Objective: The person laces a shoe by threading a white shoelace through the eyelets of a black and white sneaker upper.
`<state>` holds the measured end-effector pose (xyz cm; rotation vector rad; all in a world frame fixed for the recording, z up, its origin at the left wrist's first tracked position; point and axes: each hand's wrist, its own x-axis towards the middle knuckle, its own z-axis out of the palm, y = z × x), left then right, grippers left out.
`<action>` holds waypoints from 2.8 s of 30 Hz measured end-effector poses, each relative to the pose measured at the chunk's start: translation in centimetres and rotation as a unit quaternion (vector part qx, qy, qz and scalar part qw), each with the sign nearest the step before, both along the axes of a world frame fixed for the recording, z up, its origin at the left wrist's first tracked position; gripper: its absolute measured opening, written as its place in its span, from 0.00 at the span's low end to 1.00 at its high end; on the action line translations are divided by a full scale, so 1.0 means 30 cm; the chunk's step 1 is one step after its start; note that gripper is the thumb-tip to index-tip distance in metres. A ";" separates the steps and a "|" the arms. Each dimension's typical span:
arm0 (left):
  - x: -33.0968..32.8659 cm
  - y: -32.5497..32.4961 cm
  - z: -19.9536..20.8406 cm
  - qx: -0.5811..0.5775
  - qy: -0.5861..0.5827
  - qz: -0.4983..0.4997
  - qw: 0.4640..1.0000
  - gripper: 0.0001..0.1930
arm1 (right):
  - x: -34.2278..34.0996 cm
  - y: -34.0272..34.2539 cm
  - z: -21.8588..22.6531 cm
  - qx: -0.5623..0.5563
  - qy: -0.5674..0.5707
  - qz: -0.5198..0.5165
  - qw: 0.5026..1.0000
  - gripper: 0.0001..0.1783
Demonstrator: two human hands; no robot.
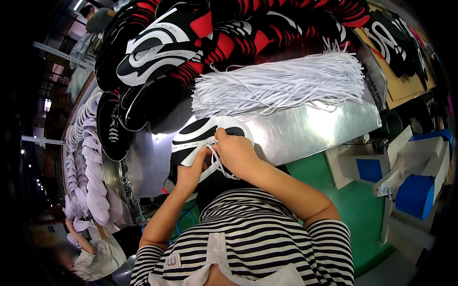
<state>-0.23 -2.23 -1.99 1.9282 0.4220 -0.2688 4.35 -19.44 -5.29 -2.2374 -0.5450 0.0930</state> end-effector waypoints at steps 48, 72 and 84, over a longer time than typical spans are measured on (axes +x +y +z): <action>-0.088 0.030 0.012 0.234 -0.277 -0.091 0.927 0.12 | -0.150 -0.050 0.054 0.177 0.183 0.027 0.967 0.10; -0.117 0.087 -0.003 0.282 -0.315 -0.205 0.883 0.08 | -0.097 -0.116 0.086 0.024 0.201 0.095 0.975 0.10; -0.163 0.095 -0.023 0.323 -0.431 -0.274 0.797 0.09 | -0.002 0.031 0.113 -0.029 0.097 0.252 0.962 0.13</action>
